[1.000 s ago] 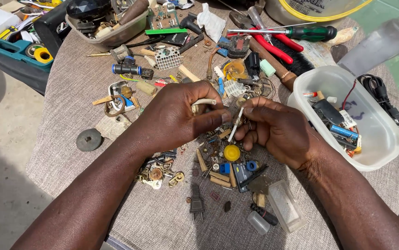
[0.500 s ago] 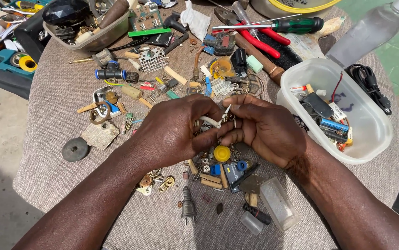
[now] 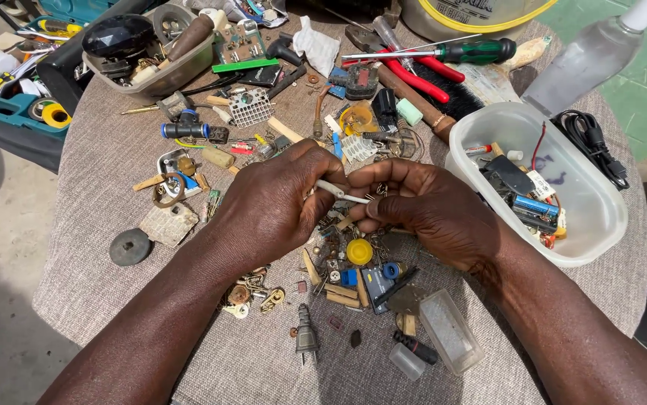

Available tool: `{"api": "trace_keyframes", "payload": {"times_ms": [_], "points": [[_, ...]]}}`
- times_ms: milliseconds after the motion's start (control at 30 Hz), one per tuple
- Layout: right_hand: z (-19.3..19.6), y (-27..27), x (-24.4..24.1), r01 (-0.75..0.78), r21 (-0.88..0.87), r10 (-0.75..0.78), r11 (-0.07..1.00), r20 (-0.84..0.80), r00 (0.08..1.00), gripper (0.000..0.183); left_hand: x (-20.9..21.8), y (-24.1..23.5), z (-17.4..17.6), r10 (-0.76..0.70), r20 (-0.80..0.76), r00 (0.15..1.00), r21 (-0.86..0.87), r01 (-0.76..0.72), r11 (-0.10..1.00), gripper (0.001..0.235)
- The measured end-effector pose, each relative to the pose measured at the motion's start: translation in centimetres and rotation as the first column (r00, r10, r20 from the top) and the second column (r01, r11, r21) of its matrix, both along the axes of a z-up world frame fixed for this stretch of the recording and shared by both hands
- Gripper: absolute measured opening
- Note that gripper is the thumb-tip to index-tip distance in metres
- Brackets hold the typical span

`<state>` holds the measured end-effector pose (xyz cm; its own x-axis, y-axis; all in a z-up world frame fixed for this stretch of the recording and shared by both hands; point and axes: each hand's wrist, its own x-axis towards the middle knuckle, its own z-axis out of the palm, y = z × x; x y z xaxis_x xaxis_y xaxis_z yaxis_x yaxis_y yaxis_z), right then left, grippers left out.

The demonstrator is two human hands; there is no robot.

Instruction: The person sorts through a large pile of electronic components and scrap on a table, picking up various items such as batteries, wires, and small circuit parts. They examine the items by hand and place selected pieces into a white plastic container. The process involves repeatedly reaching into the pile, selecting specific components, and organizing them into the container.

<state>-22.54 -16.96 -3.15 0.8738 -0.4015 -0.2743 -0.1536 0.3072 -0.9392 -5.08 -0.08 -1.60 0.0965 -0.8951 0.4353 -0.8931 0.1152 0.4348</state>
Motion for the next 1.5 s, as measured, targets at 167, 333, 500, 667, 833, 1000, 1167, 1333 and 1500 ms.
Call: {"api": "trace_keyframes", "payload": {"times_ms": [167,333,500,667,833,1000,1167,1333,1500], "points": [[1.2,0.3,-0.4,0.025,-0.009,-0.026,1.0,-0.022,0.999,0.042,-0.1,0.2,0.0,-0.012,0.04,0.999,0.015,0.011,1.0,0.034],[1.4,0.3,-0.4,-0.034,0.079,0.032,0.996,0.025,0.999,0.061,0.5,0.2,-0.2,-0.043,0.198,0.979,0.036,0.037,0.999,0.042],[0.3,-1.3,-0.9,0.027,-0.093,-0.022,0.995,0.054,0.998,0.04,1.5,0.5,1.7,0.062,-0.159,0.985,-0.198,-0.094,0.976,0.011],[2.4,0.1,-1.1,-0.272,-0.662,0.104,0.698,-0.282,0.954,0.033,2.9,-0.1,0.8,0.108,-0.681,0.724,-0.035,-0.179,0.983,0.012],[2.9,2.7,-0.4,-0.446,-0.771,-0.15,0.455,-0.56,0.815,0.04,2.1,-0.3,1.1,0.0,-0.92,0.391,-0.036,-0.086,0.996,0.019],[1.7,1.7,-0.3,-0.409,-0.829,-0.037,0.381,-0.455,0.889,0.01,2.4,-0.3,0.8,-0.005,-0.92,0.392,-0.05,-0.106,0.993,0.02],[1.3,1.6,-0.2,-0.432,-0.844,-0.067,0.317,-0.475,0.878,0.028,2.5,-0.4,0.7,0.055,-0.87,0.49,-0.017,-0.142,0.99,0.02],[-0.7,1.0,-0.1,-0.281,-0.951,0.045,0.131,-0.277,0.96,0.019,3.2,-1.1,-0.8,0.003,-0.843,0.538,-0.073,-0.119,0.99,0.02],[-0.6,-0.2,-0.6,-0.163,-0.94,0.079,0.301,-0.146,0.986,0.018,3.2,-0.9,-0.7,-0.016,-0.854,0.52,-0.092,-0.121,0.988,0.019]]}}
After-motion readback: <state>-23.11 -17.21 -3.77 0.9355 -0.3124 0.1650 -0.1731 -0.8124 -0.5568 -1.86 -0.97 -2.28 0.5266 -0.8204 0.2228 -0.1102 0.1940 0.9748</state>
